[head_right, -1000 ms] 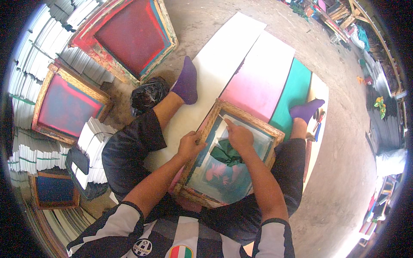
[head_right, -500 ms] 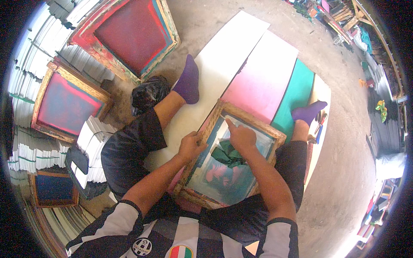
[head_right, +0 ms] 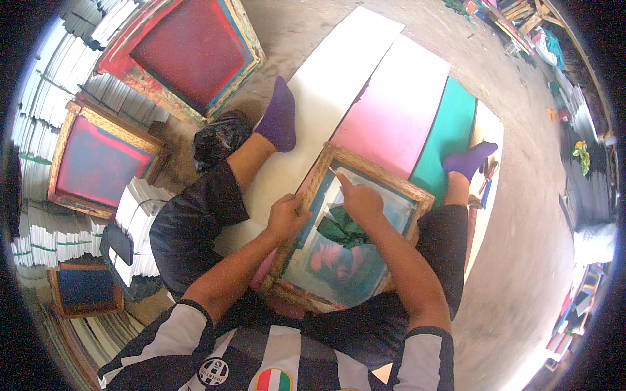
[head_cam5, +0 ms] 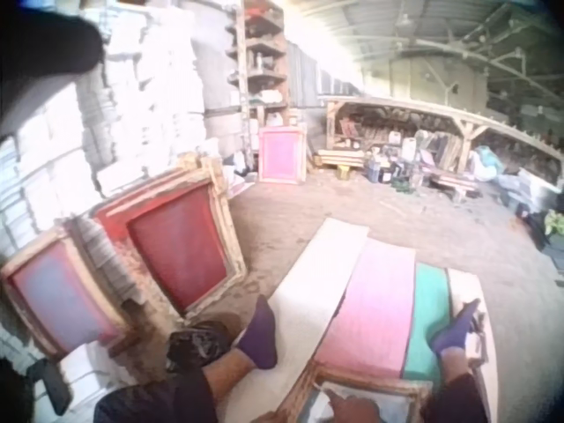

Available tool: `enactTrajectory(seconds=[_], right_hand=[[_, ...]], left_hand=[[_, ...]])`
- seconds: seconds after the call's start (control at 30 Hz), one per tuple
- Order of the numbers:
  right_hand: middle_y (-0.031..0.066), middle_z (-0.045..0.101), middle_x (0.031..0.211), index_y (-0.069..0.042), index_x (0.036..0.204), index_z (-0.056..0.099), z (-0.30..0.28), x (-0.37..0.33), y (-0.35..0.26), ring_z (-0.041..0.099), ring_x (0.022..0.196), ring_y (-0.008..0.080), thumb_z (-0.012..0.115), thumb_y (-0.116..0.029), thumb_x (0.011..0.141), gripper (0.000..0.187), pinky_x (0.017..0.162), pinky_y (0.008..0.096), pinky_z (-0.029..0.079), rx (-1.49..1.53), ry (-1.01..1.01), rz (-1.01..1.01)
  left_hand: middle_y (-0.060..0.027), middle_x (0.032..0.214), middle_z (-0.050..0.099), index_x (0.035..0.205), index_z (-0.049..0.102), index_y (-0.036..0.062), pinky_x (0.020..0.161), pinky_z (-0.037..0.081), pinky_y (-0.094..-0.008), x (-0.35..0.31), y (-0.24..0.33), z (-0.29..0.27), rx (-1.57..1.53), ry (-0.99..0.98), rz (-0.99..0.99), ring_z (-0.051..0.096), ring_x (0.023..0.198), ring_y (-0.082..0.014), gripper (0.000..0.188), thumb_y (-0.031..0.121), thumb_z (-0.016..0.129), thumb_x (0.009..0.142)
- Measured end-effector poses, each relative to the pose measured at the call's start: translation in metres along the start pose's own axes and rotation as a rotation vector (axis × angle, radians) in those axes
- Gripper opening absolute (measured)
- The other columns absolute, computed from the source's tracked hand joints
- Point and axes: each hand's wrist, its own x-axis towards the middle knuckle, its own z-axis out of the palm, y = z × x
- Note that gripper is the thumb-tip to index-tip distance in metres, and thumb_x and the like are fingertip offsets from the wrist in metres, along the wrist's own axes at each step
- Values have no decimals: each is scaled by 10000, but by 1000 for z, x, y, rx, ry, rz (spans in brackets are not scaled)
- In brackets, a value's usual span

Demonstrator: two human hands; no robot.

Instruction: The person sits on the floor and uses a small pointed tool to carve a design into a green sheet placed on a wooden frame. The person repeatedly scrapes away material to form the pattern.

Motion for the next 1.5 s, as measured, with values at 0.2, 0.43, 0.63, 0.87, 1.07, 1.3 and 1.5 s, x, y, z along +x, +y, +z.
enactTrajectory(seconds=[0.2,0.43,0.63,0.87,1.07,1.3,1.5], right_hand=[[227,712,964,-283,1513,494,49,21,40,708,909,420,513,-280,1032,481,808,549,560,364,101,-103],[254,724,1068,-258,1465,565,20,-1,12,693,992,437,528,-301,1037,432,903,528,541,267,84,28],[270,715,1126,-171,1360,664,52,21,35,676,1048,458,602,-292,1005,381,938,481,522,793,106,-20],[238,726,1046,-299,1489,538,21,0,10,696,953,455,539,-343,1039,452,852,541,544,209,65,17],[222,712,979,-367,1480,530,22,3,16,709,888,417,515,-374,1041,440,787,563,557,51,82,11],[198,706,842,-151,1415,628,54,39,55,713,826,372,608,-311,1005,441,695,472,547,828,85,-31],[235,731,1167,-96,1418,612,-3,10,4,709,1092,349,597,-302,1029,441,944,419,525,885,-120,287]], left_hand=[[-189,921,660,1224,691,-15,788,546,-445,3,6,-3,-33,12,8,680,860,-367,568,274,833,757],[-190,901,647,1086,701,-26,766,539,-459,2,1,0,-18,44,64,672,843,-377,475,290,836,758],[-193,899,643,990,709,-22,757,537,-460,1,3,-2,-33,61,43,670,840,-383,395,279,837,768],[-203,986,671,1285,660,-20,835,552,-440,1,4,-11,-6,-40,-24,682,924,-387,604,250,815,768],[-200,965,663,1276,660,-32,829,550,-444,1,-1,-4,-21,-24,24,680,917,-389,593,246,808,774],[-195,930,658,1194,687,-21,791,547,-451,1,4,-3,-19,-10,26,677,869,-383,523,259,819,773],[-194,945,659,1205,690,-18,808,544,-454,1,-7,0,-40,-5,-5,677,891,-386,531,250,814,763]])
